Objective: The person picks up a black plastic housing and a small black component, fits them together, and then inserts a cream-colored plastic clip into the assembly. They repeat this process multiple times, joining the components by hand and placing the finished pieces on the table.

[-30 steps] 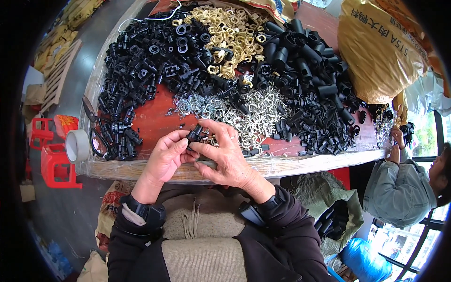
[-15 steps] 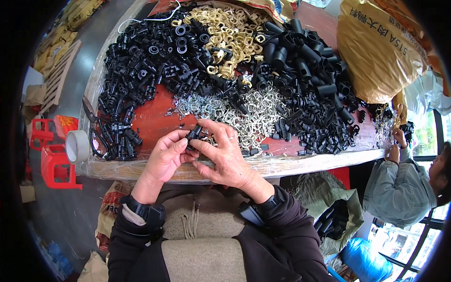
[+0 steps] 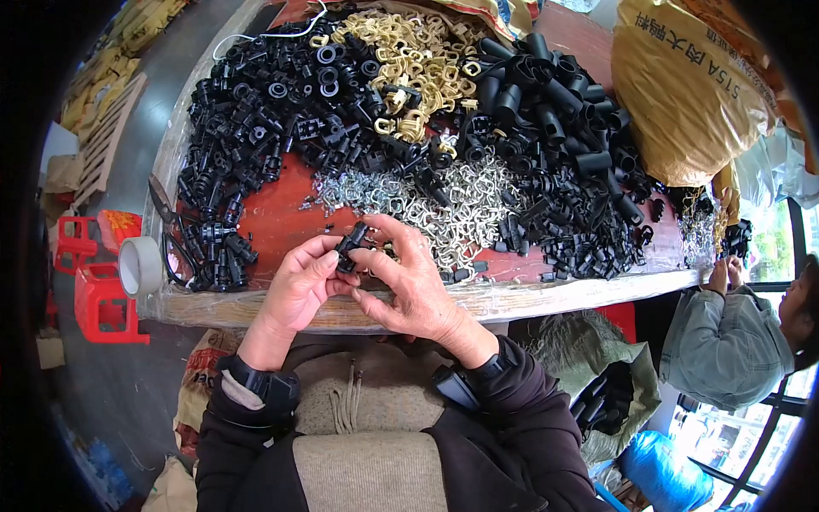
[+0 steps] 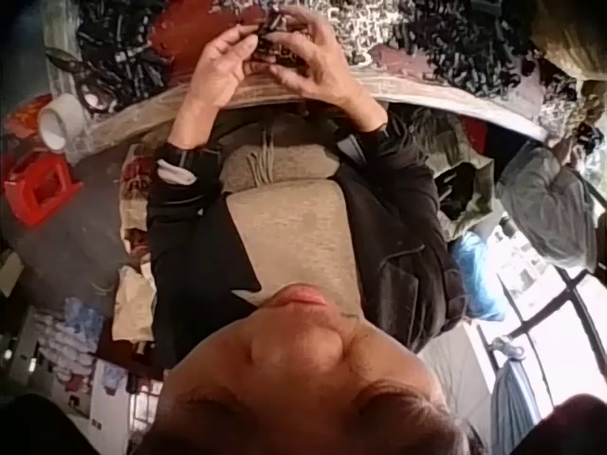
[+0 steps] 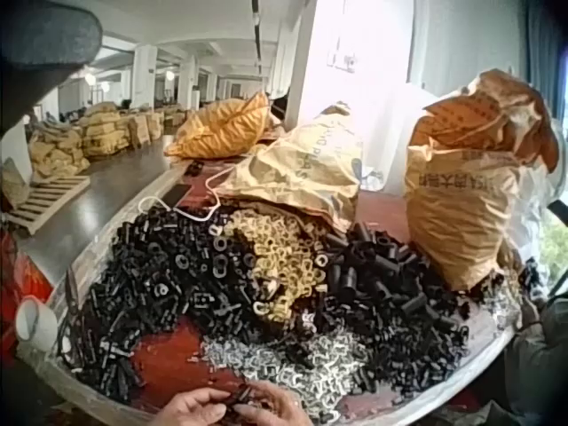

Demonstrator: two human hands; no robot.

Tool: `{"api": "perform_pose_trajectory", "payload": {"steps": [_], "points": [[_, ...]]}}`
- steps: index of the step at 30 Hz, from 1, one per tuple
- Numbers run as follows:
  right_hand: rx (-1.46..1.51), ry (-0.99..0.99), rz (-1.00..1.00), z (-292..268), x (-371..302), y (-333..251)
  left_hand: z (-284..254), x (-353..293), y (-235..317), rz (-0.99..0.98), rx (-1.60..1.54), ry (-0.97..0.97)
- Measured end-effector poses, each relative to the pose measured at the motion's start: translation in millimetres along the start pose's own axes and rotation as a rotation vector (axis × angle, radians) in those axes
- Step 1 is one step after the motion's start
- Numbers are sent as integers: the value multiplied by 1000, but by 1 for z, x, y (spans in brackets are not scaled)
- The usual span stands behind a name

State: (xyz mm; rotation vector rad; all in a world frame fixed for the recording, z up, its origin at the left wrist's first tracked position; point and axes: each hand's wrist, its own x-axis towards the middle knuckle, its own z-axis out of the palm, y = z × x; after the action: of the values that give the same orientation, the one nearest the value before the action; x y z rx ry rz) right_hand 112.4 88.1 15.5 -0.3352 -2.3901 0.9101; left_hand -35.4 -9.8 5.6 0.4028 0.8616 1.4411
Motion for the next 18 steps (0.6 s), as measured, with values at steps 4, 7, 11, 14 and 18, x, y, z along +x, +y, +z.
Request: {"api": "perform_pose_trajectory", "payload": {"steps": [4, 7, 11, 14, 18], "points": [[4, 3, -3, 0, 0, 0, 0, 0, 0, 4, -1, -6], [-10, 3, -12, -1, -1, 0, -2, 0, -1, 8, 1, -16], [-29, 10, -38, -3, -1, 1, -2, 0, -1, 6, -16, -17], [16, 32, -38, -3, -2, 1, -2, 0, 0, 10, -47, -27], [28, -7, -27, -4, -2, -1, -2, -1, 0, 4, -38, -13]]}}
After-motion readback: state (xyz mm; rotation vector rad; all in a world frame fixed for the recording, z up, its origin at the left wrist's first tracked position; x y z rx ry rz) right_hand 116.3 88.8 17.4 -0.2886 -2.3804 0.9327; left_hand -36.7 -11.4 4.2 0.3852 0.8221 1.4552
